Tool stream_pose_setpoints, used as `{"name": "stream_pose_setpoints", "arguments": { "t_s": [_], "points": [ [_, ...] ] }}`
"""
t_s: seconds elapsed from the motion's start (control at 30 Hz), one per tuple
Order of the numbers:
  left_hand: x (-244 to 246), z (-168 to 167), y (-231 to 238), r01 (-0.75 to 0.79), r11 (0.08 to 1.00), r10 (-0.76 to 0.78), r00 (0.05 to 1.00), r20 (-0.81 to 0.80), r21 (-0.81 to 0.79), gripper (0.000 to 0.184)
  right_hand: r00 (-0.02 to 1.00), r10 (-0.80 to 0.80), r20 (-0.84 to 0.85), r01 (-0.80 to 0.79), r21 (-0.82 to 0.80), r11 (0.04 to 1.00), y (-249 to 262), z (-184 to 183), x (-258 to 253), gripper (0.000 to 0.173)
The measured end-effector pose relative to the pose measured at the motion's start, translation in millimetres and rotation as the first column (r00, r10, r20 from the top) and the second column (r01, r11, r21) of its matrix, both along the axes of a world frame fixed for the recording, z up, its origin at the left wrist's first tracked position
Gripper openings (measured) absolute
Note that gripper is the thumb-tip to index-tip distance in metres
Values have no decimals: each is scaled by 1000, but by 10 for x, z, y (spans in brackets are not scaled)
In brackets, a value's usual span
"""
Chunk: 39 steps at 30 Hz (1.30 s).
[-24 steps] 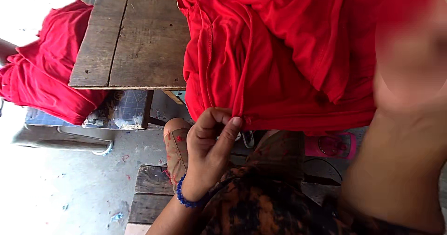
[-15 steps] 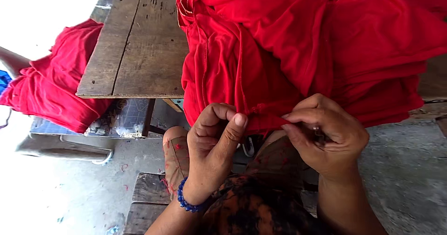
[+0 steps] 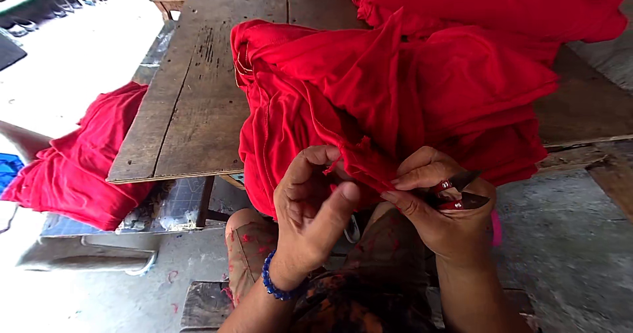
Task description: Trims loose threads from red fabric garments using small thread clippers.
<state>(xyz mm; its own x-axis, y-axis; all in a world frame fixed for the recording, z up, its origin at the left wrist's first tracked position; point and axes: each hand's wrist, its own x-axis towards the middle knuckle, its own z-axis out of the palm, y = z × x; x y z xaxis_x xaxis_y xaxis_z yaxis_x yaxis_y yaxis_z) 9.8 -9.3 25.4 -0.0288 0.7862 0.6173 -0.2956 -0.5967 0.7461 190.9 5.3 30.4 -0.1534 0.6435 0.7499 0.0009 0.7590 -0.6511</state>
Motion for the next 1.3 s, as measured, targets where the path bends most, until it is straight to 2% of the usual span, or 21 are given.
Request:
{"name": "stream_pose_setpoints", "arguments": {
  "t_s": [0.07, 0.17, 0.23, 0.33, 0.4, 0.43, 0.5, 0.57, 0.63, 0.7, 0.77, 0.87, 0.97, 1.03, 1.13, 1.3],
  "points": [
    [53, -5, -11, -20, 1000, 21, 999, 28, -22, 25, 1000, 10, 4, -10, 5, 1000, 11, -16, -25, 11],
    [60, -5, 5, -98, 994, 99, 995, 21, -58, 15, 999, 32, -11, -32, -9, 999, 25, -24, -44, 10],
    [-27, -1, 42, -153, 988, 152, 985, -76, -9, 14, 995, 64, -71, -67, -35, 997, 47, -15, -17, 7],
    [-188, -18, 100, -341, 925, 376, 890, -260, 168, 9, 983, 59, -172, -67, -42, 997, 68, 23, 52, 7],
    [-165, -6, 71, -420, 900, 436, 865, -249, 117, 12, 985, 58, -160, -61, -15, 998, 68, 15, 55, 8],
    [-122, 0, 39, -404, 914, 402, 892, -205, 34, 15, 990, 69, -123, -69, 1, 998, 60, -13, 39, 8],
    [-29, 6, -13, -279, 947, 286, 958, 21, -160, 19, 997, 78, -27, -78, 27, 997, 34, -85, -15, 6],
    [30, 11, -60, -78, 945, 177, 939, 296, -317, 26, 995, 77, 69, -81, 45, 996, 12, -162, -74, 6],
    [43, 10, -105, 78, 931, 109, 873, 476, -356, 28, 991, 82, 110, -84, 16, 996, 4, -234, -121, 7],
    [-5, -15, -144, 151, 950, 23, 840, 543, -274, 28, 992, 106, 74, -102, -55, 993, 4, -276, -140, 11],
    [-57, -36, -167, 129, 972, -16, 867, 499, -194, 40, 992, 126, 30, -121, -131, 984, -18, -250, -131, 20],
    [-72, -83, -166, 14, 992, 30, 942, 335, -128, 54, 991, 127, 42, -117, -194, 974, -89, -150, -87, 33],
    [-28, -106, -133, 6, 1000, 1, 959, 283, -26, 60, 990, 118, 74, -101, -194, 976, -167, -72, -56, 30],
    [16, -96, -113, -37, 999, 39, 965, 260, -12, 60, 990, 90, 108, -68, -186, 980, -213, -40, -46, 26],
    [60, -113, -75, -118, 993, 120, 959, 255, -23, 50, 988, -9, 156, 31, -139, 990, -250, -5, -59, 22],
    [29, -129, -50, -201, 979, 201, 954, 224, -26, 15, 954, -146, 262, 161, -37, 986, -279, 34, -86, 23]
  ]
}}
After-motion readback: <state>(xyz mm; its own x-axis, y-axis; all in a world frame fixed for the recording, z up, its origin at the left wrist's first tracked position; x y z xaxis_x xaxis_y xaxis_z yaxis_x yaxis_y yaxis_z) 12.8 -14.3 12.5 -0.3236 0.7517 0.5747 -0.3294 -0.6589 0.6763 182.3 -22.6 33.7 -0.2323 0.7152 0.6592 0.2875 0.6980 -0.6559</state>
